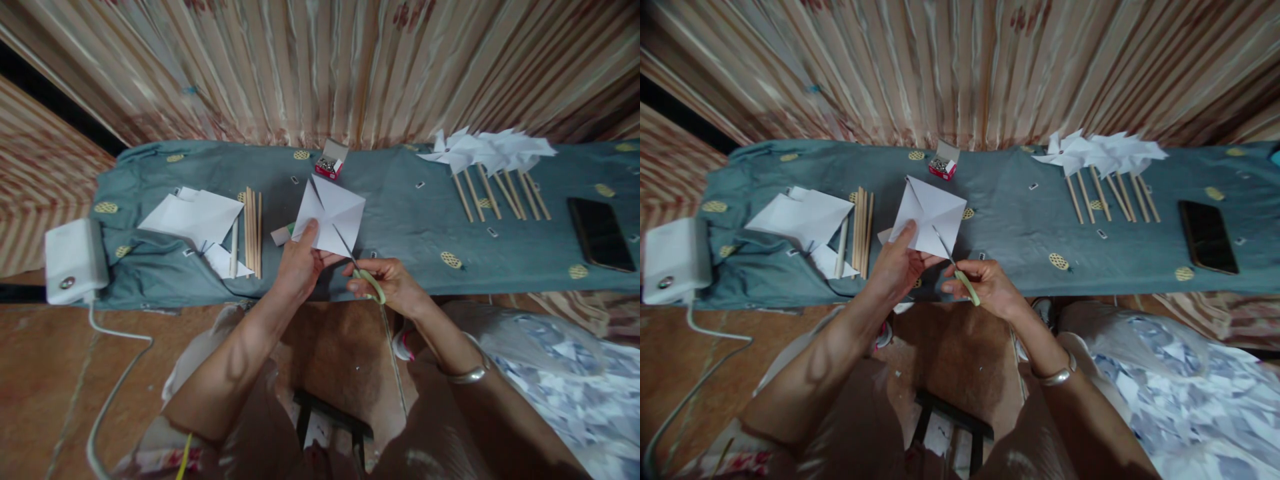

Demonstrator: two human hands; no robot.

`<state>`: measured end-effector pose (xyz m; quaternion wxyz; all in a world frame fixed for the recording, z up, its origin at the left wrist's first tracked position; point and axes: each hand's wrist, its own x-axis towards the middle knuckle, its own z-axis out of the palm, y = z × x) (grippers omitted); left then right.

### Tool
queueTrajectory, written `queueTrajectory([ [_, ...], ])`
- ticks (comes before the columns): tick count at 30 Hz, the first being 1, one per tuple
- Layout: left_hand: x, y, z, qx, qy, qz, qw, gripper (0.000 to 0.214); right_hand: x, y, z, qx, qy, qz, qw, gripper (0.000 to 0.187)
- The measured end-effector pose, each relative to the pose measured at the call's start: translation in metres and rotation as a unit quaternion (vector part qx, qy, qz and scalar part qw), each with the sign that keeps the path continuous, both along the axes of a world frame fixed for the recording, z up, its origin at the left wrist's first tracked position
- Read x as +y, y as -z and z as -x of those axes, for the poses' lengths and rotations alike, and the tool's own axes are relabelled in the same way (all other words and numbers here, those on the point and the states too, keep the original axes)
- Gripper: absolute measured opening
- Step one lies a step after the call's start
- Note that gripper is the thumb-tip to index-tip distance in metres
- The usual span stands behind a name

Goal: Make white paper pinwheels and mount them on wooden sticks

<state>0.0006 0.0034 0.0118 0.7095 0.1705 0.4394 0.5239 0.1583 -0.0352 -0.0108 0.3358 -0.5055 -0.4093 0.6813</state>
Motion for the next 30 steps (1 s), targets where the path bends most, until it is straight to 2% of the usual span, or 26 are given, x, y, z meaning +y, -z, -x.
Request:
queueTrajectory([
  [7, 0.002, 0.004, 0.002, 0.0, 0.008, -0.003, 1.0, 0.032, -0.002, -0.007, -0.004, 0.025, -0.04, 0.012, 0.999, 0.04],
  [13, 0.01, 0.001, 0.009, 0.0, -0.014, -0.01, 1.0, 0.037, -0.003, -0.005, -0.015, 0.024, -0.085, 0.004, 0.996, 0.038],
  [17, 0.015, -0.001, 0.014, 0.0, -0.031, -0.017, 0.999, 0.034, -0.005, -0.007, -0.031, 0.002, -0.121, 0.008, 0.993, 0.037],
  [20, 0.016, -0.003, 0.014, 0.004, -0.038, -0.014, 0.999, 0.026, -0.007, -0.012, -0.045, -0.007, -0.124, 0.004, 0.992, 0.042],
  [23, 0.014, -0.002, 0.01, 0.015, -0.024, -0.019, 0.999, 0.018, -0.006, -0.014, -0.056, -0.016, -0.074, -0.028, 0.997, 0.048],
  [27, 0.007, 0.003, 0.001, 0.026, 0.022, -0.032, 0.999, 0.015, 0.001, -0.012, -0.06, -0.043, 0.07, -0.101, 0.991, 0.046],
  [30, 0.001, 0.01, -0.005, 0.036, 0.077, -0.034, 0.996, 0.018, 0.007, -0.008, -0.06, -0.044, 0.149, -0.122, 0.98, 0.045],
])
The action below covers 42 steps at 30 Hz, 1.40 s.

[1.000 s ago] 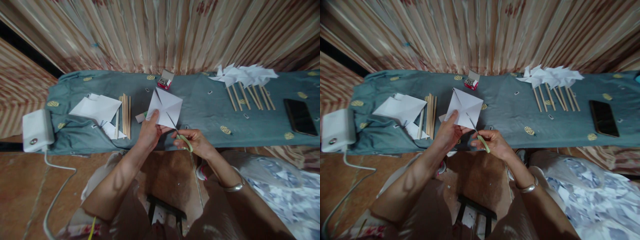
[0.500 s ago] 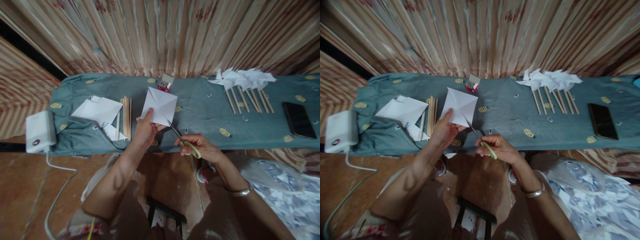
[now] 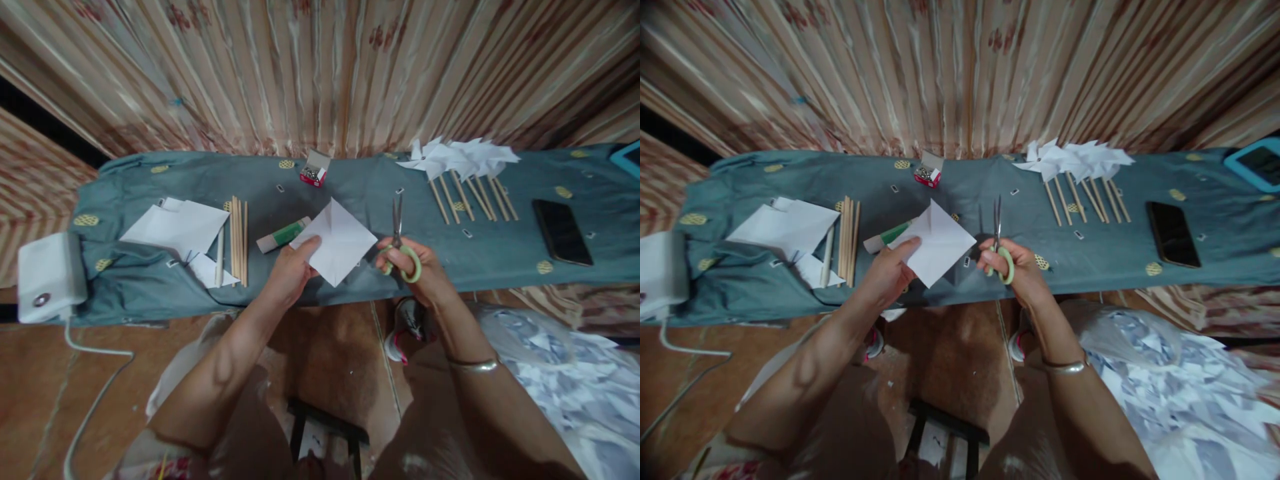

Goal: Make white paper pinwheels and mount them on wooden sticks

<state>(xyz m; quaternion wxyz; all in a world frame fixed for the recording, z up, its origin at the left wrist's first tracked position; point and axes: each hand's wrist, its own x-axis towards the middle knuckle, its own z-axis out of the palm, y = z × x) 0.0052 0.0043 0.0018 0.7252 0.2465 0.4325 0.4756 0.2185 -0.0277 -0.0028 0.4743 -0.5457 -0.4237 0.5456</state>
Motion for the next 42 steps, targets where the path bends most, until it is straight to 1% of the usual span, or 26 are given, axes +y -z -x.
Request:
queueTrajectory([
  [3, -0.006, 0.006, -0.003, 0.032, 0.056, -0.003, 0.998, 0.019, 0.004, 0.003, 0.0, 0.008, 0.022, -0.006, 1.0, 0.042],
  [6, -0.009, 0.01, -0.004, 0.055, 0.083, -0.016, 0.995, 0.018, 0.004, 0.003, 0.001, 0.011, 0.015, 0.006, 1.0, 0.039],
  [9, -0.009, 0.014, -0.005, 0.066, 0.088, -0.024, 0.994, 0.018, 0.003, 0.001, 0.003, 0.012, -0.003, 0.023, 1.0, 0.04],
  [12, -0.007, 0.013, -0.007, 0.047, 0.078, -0.004, 0.996, 0.026, 0.003, 0.001, 0.008, 0.004, -0.009, 0.022, 1.0, 0.041],
  [15, -0.007, 0.007, -0.009, -0.03, 0.07, 0.0, 0.997, 0.042, 0.004, 0.003, 0.014, 0.003, 0.023, 0.014, 1.0, 0.04],
  [18, -0.012, 0.002, -0.013, -0.075, 0.069, -0.027, 0.994, 0.05, 0.006, 0.006, 0.023, 0.013, 0.081, 0.006, 0.997, 0.041],
  [20, -0.017, 0.002, -0.017, -0.063, 0.078, -0.047, 0.994, 0.048, 0.008, 0.008, 0.028, 0.024, 0.118, 0.002, 0.993, 0.043],
  [22, -0.021, 0.005, -0.022, -0.034, 0.085, -0.068, 0.994, 0.04, 0.009, 0.008, 0.033, 0.032, 0.144, 0.0, 0.989, 0.044],
  [25, -0.024, 0.01, -0.03, -0.003, 0.063, -0.077, 0.995, 0.027, 0.009, 0.005, 0.04, 0.042, 0.154, 0.0, 0.987, 0.046],
  [28, -0.023, 0.012, -0.035, -0.018, 0.013, -0.049, 0.999, 0.021, 0.009, 0.002, 0.047, 0.045, 0.14, 0.004, 0.989, 0.047],
  [31, -0.02, 0.008, -0.036, -0.028, -0.032, -0.011, 0.999, 0.014, 0.01, 0.002, 0.052, 0.047, 0.129, 0.002, 0.991, 0.048],
  [34, -0.018, 0.003, -0.035, -0.024, -0.044, 0.008, 0.999, 0.01, 0.01, 0.004, 0.054, 0.047, 0.115, -0.006, 0.992, 0.049],
  [36, -0.015, 0.0, -0.032, -0.027, -0.043, 0.011, 0.999, 0.011, 0.009, 0.005, 0.054, 0.036, 0.099, -0.012, 0.994, 0.048],
  [39, -0.007, -0.003, -0.024, -0.037, -0.054, 0.014, 0.998, 0.013, 0.005, 0.005, 0.051, 0.017, 0.046, -0.011, 0.999, 0.046],
  [42, 0.002, -0.005, -0.014, -0.042, -0.058, 0.011, 0.997, 0.017, -0.003, 0.001, 0.047, 0.013, -0.045, 0.016, 0.999, 0.046],
])
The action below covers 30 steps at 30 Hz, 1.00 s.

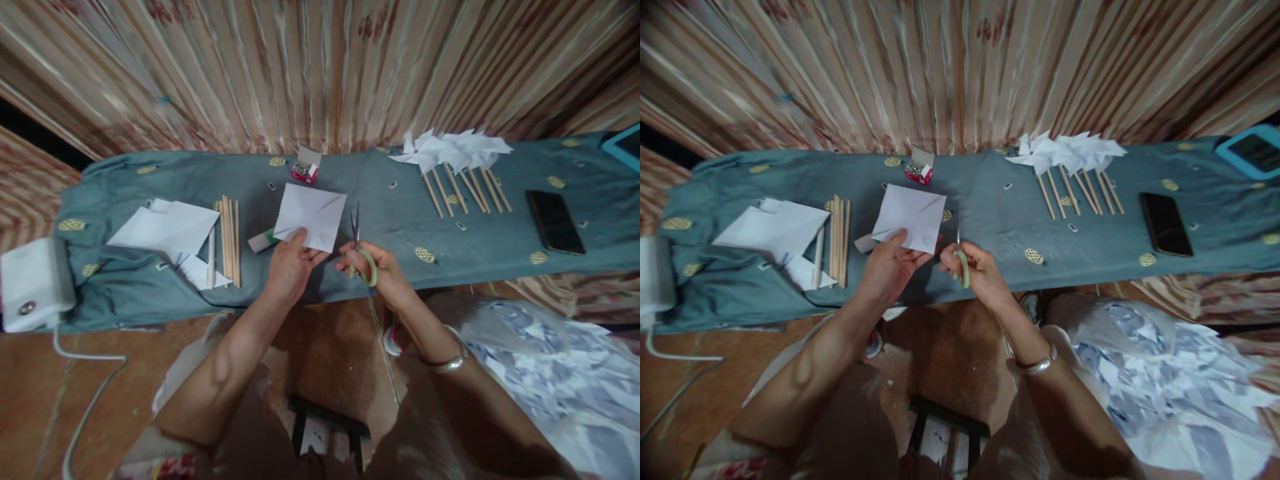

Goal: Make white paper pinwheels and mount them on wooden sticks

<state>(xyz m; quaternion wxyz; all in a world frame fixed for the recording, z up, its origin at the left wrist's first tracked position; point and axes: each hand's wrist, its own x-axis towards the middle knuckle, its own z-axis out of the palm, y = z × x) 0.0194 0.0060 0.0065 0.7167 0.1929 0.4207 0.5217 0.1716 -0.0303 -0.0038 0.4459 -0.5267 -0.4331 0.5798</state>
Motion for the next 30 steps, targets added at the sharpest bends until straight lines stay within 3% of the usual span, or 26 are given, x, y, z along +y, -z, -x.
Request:
queueTrajectory([
  [5, 0.0074, -0.0023, 0.0111, -0.018, 0.002, -0.004, 1.0, 0.024, -0.0091, -0.007, -0.0071, 0.007, -0.14, 0.054, 0.989, 0.046],
  [10, 0.0063, -0.0021, 0.0116, -0.025, 0.0, -0.001, 1.0, 0.025, -0.01, -0.0035, -0.0111, 0.007, -0.199, 0.068, 0.978, 0.042],
  [30, -0.0009, -0.0055, 0.0028, -0.026, 0.02, 0.026, 0.999, 0.031, -0.01, -0.0036, -0.0077, -0.009, -0.208, 0.065, 0.976, 0.046],
])
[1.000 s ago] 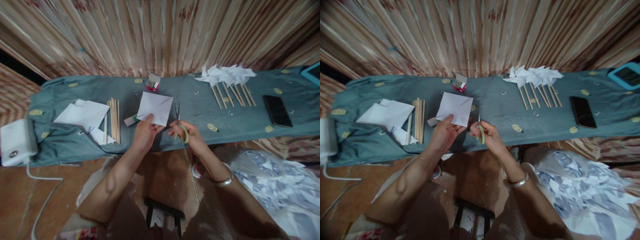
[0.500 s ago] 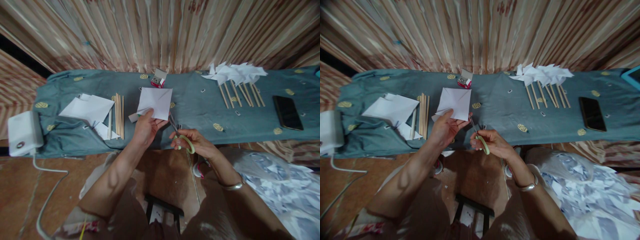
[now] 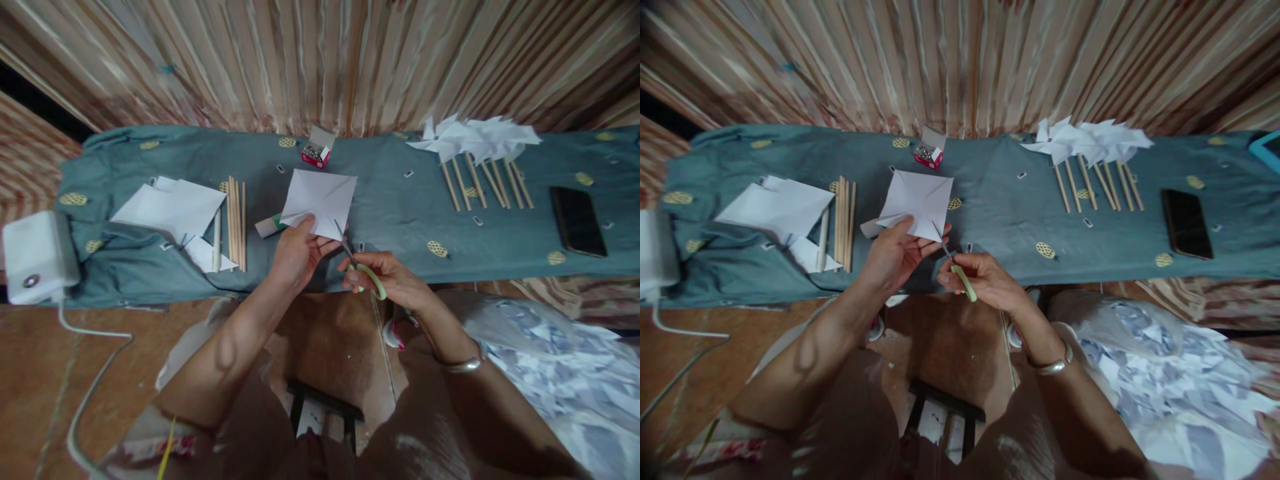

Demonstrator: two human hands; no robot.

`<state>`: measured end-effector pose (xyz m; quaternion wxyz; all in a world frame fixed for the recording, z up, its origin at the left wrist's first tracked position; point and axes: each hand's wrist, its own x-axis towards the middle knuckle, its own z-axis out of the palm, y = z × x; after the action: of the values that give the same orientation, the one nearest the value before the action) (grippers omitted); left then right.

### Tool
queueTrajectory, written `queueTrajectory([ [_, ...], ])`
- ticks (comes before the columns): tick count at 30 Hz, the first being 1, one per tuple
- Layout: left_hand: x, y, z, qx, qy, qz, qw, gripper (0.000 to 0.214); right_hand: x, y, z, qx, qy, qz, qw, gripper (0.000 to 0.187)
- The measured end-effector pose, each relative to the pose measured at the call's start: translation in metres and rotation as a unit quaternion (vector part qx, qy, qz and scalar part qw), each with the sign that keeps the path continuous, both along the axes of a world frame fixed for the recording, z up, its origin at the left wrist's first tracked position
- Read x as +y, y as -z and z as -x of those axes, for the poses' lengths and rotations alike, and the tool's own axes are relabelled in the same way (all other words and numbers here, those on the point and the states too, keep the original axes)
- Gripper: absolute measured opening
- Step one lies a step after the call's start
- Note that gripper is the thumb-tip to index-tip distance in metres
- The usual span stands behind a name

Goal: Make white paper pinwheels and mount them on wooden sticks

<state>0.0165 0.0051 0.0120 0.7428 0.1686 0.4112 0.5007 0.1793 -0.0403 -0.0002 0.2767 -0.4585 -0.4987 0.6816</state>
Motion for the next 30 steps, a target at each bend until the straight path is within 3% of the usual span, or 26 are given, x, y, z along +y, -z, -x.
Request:
queueTrajectory([
  [14, -0.002, -0.001, -0.001, -0.001, 0.0, -0.008, 1.0, 0.033, -0.002, 0.008, -0.001, -0.022, 0.0, -0.021, 1.0, 0.041],
  [30, -0.002, 0.002, -0.001, 0.009, -0.007, -0.009, 1.0, 0.026, 0.0, -0.002, 0.005, -0.016, 0.028, -0.004, 0.999, 0.04],
])
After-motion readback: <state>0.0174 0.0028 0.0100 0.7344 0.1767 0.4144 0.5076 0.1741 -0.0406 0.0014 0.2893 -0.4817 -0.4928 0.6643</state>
